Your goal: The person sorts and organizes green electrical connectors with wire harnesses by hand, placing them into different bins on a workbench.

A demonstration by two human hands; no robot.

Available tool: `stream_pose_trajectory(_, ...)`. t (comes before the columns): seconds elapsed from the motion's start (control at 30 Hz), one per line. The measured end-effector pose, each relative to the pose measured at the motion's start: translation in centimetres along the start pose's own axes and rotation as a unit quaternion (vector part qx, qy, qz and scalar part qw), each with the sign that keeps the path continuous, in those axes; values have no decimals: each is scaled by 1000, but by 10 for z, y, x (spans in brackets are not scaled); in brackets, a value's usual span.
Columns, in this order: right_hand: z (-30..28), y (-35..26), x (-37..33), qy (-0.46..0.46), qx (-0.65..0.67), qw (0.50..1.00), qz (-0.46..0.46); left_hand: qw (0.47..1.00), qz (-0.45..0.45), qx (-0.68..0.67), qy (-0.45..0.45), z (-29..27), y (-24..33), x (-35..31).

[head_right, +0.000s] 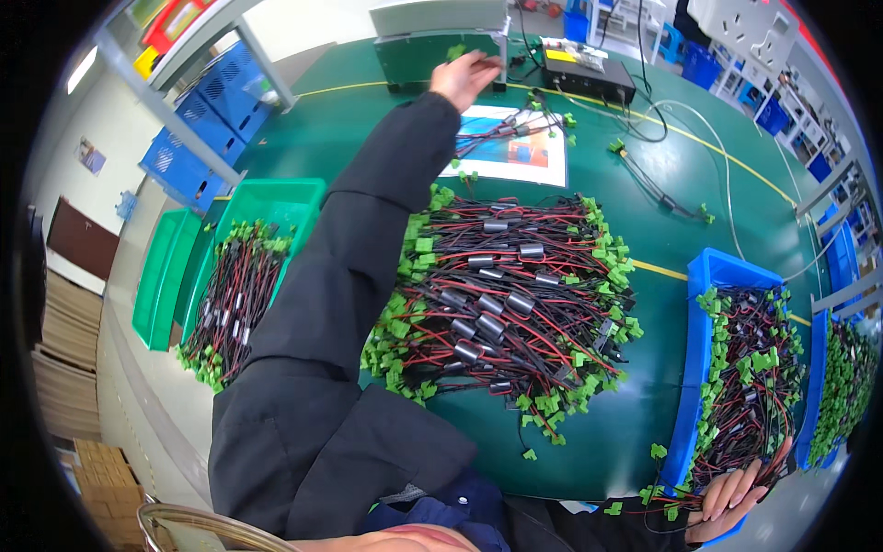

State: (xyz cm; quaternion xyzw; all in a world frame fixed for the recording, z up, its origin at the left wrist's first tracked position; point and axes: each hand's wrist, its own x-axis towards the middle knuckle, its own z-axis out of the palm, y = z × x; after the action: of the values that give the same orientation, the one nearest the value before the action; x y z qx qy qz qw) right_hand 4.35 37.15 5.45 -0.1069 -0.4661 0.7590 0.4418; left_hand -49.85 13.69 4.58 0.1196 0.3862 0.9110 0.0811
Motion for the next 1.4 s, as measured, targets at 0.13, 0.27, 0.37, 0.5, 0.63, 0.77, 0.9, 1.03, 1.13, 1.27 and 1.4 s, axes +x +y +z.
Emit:
stream_pose_trajectory(0.13, 3, 17, 14, -48, -5, 999, -24, 832, -140, 533, -66, -70, 5, 0)
stream_pose_trajectory(0.27, 2, 35, 26, -55, 46, 997, 13, 557, -98, 818, -103, -105, 39, 23)
stream_pose_trajectory(0.37, 11, 45, 31, -92, 40, 994, 35, 550, -85, 809, -189, -108, 19, 41)
stream_pose_trajectory(0.5, 19, 57, 35, -95, -5, 994, 49, 370, -87, 888, -260, -94, -37, 34)
stream_pose_trajectory(0.63, 15, 58, 35, -115, 21, 991, 61, 345, 53, 896, -275, -132, -52, 42)
stream_pose_trajectory(0.77, 15, 61, 34, -114, -3, 992, 55, 286, 202, 904, -247, -125, -53, 41)
stream_pose_trajectory(0.9, 15, 62, 37, -133, -38, 988, 66, 294, 214, 909, -205, -134, -55, 36)
stream_pose_trajectory(1.03, 28, 58, 25, -62, -16, 994, 86, 299, 217, 902, -223, -114, -46, 41)
stream_pose_trajectory(1.13, 50, 55, 24, -132, 39, 984, 117, 398, 176, 852, -291, -88, 20, 31)
stream_pose_trajectory(1.27, 68, 38, 12, -155, 47, 978, 134, 466, 35, 809, -358, -28, 103, -3)
stream_pose_trajectory(1.4, 65, 19, -11, -233, 103, 956, 145, 496, 28, 777, -387, 68, 144, -118)
